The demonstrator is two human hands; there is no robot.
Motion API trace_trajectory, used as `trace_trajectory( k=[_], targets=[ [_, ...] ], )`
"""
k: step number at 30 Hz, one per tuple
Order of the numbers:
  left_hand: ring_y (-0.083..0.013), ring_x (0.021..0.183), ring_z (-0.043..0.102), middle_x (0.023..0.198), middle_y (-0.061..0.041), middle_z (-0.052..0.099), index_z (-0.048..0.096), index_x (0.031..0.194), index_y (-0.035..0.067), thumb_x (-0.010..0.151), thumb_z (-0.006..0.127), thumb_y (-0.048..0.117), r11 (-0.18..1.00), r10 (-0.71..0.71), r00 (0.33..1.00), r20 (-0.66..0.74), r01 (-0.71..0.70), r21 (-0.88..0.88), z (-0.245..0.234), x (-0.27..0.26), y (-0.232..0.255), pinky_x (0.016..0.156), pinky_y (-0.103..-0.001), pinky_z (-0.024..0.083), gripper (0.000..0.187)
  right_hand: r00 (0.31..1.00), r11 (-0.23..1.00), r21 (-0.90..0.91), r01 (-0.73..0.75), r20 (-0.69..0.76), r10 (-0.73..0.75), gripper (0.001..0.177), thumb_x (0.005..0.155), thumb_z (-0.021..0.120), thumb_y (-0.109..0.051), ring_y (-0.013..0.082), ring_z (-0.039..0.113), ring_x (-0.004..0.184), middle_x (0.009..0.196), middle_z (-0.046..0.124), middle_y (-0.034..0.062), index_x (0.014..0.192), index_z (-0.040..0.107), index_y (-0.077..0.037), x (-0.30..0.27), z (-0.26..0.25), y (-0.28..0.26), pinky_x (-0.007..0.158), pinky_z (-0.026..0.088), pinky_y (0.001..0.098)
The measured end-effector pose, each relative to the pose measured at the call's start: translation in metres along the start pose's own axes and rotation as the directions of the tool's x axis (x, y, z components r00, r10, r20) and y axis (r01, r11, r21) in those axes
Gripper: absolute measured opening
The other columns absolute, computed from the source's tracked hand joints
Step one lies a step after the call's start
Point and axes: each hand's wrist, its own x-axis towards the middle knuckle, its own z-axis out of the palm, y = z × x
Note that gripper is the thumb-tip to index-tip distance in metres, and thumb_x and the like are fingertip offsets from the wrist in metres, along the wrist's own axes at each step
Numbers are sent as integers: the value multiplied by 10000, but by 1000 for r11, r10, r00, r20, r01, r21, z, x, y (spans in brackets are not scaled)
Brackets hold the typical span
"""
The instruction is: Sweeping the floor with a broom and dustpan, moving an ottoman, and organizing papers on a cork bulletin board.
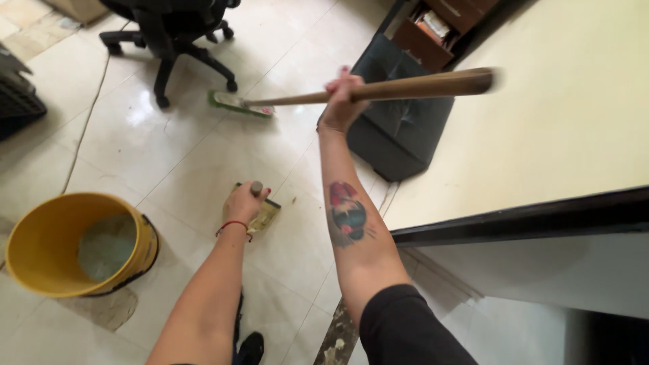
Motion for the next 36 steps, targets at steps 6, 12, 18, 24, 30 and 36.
trace_trajectory(
  k=[6, 12, 18, 24, 30, 36],
  targets=[
    [-371, 1105, 651, 1141, -124, 725, 718, 1132, 190, 884, 709, 503, 1000, -14, 1000, -13, 14, -7, -4, -11, 13, 929, -492, 510, 399, 849, 926, -333, -177, 424, 314, 360, 955, 655, -100, 121, 586, 588, 587, 618, 42, 608, 562, -96, -54, -28, -2, 609, 504, 282],
    [-385, 1111, 651, 1143, -150, 724, 722, 1145, 190, 861, 737, 499, 994, 73, 995, -70, -78, -72, 9, 4, -1, 941, -489, 511, 420, 726, 913, -403, 64, 647, 234, 339, 903, 625, -75, 126, 581, 514, 564, 646, 67, 567, 616, -37, -3, -52, -72, 597, 554, 282],
    [-374, 1111, 633, 1193, -120, 693, 688, 1161, 178, 857, 715, 526, 998, 50, 998, -31, -49, 29, 1, -4, 0, 904, -505, 506, 463, 758, 857, -510, -70, 532, 378, 301, 921, 633, -53, 140, 640, 556, 589, 639, 54, 621, 622, -87, 58, -115, -164, 643, 568, 290],
    [-366, 1104, 658, 1163, -133, 717, 716, 1147, 184, 875, 703, 573, 985, 171, 983, 70, -173, 22, 40, 6, -6, 933, -480, 517, 475, 842, 843, -520, -136, 388, 375, 391, 938, 604, 5, 127, 626, 505, 540, 560, 15, 578, 536, -131, 82, -171, -202, 679, 643, 326],
    [-343, 1085, 674, 1120, -116, 744, 696, 1098, 148, 850, 708, 618, 979, 188, 971, 149, -198, 53, 37, -27, 23, 907, -483, 521, 531, 997, 967, -253, 32, -56, -47, 539, 1004, 669, -377, 107, 491, 362, 442, 371, -58, 568, 407, -199, 87, -197, -217, 413, 480, 273],
    [-377, 1042, 686, 1094, -142, 754, 740, 1074, 168, 880, 707, 577, 962, 230, 927, 297, -262, 74, 39, -55, 38, 886, -497, 537, 454, 902, 831, -494, 257, -186, -390, 588, 978, 638, -553, 88, 445, 315, 422, 390, -58, 562, 426, -197, 77, -196, -229, 347, 425, 232]
  ],
)
